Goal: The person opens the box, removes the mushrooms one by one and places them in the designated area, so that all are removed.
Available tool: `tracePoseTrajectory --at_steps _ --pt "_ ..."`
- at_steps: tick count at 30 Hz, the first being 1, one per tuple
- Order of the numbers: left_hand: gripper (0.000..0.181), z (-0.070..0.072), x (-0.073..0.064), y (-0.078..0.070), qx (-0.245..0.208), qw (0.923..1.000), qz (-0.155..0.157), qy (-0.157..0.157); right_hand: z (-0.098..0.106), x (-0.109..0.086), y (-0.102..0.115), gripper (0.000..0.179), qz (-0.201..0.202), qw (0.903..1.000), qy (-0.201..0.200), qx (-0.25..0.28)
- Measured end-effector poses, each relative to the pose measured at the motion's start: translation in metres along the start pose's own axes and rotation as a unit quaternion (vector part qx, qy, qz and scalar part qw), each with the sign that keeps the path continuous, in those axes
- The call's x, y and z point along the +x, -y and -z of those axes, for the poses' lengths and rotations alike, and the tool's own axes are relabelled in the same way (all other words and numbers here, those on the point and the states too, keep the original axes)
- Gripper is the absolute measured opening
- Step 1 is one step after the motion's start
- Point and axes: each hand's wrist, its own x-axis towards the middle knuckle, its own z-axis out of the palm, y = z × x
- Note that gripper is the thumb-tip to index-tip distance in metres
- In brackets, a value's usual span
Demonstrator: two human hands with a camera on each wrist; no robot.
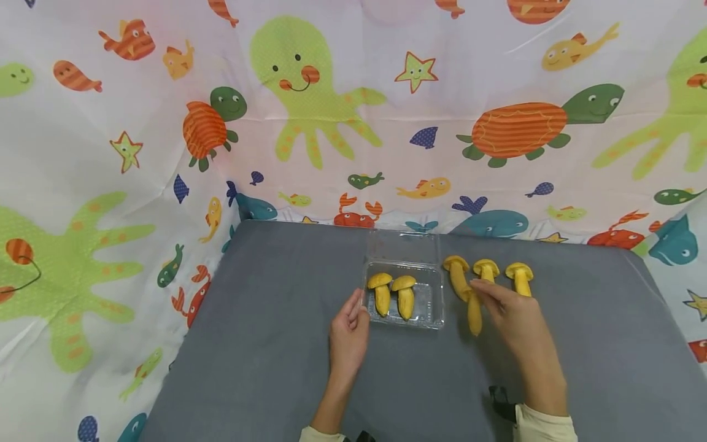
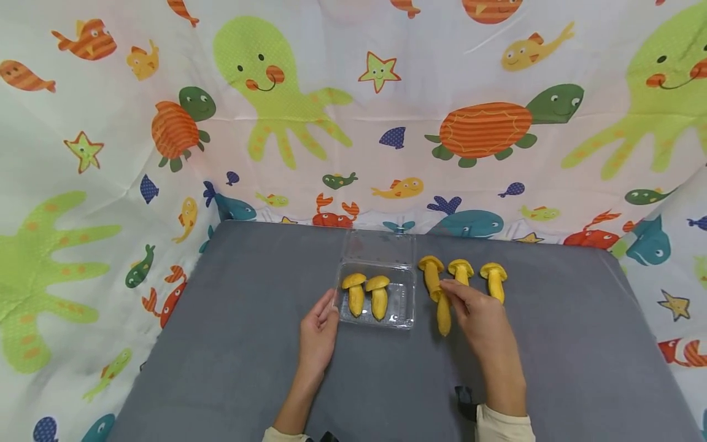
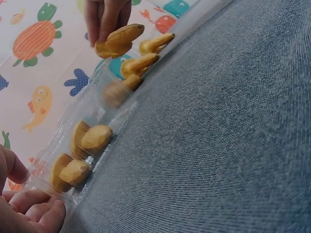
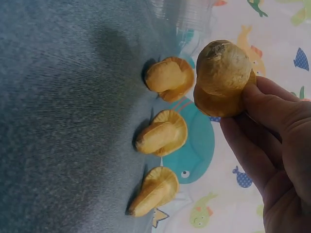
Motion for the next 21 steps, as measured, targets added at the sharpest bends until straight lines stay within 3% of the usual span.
tracePoseTrajectory --at_steps 13,21 --pt "0.045 0.003 0.003 0.000 0.014 0.9999 0.001 0.002 -0.009 -0.003 -0.001 0.036 -0.005 0.9987 0.048 0.016" --pt "0.045 0.004 0.004 -0.001 0.019 0.9998 0.008 0.004 -0.013 -0.003 -0.005 0.036 0.015 0.9982 0.057 0.011"
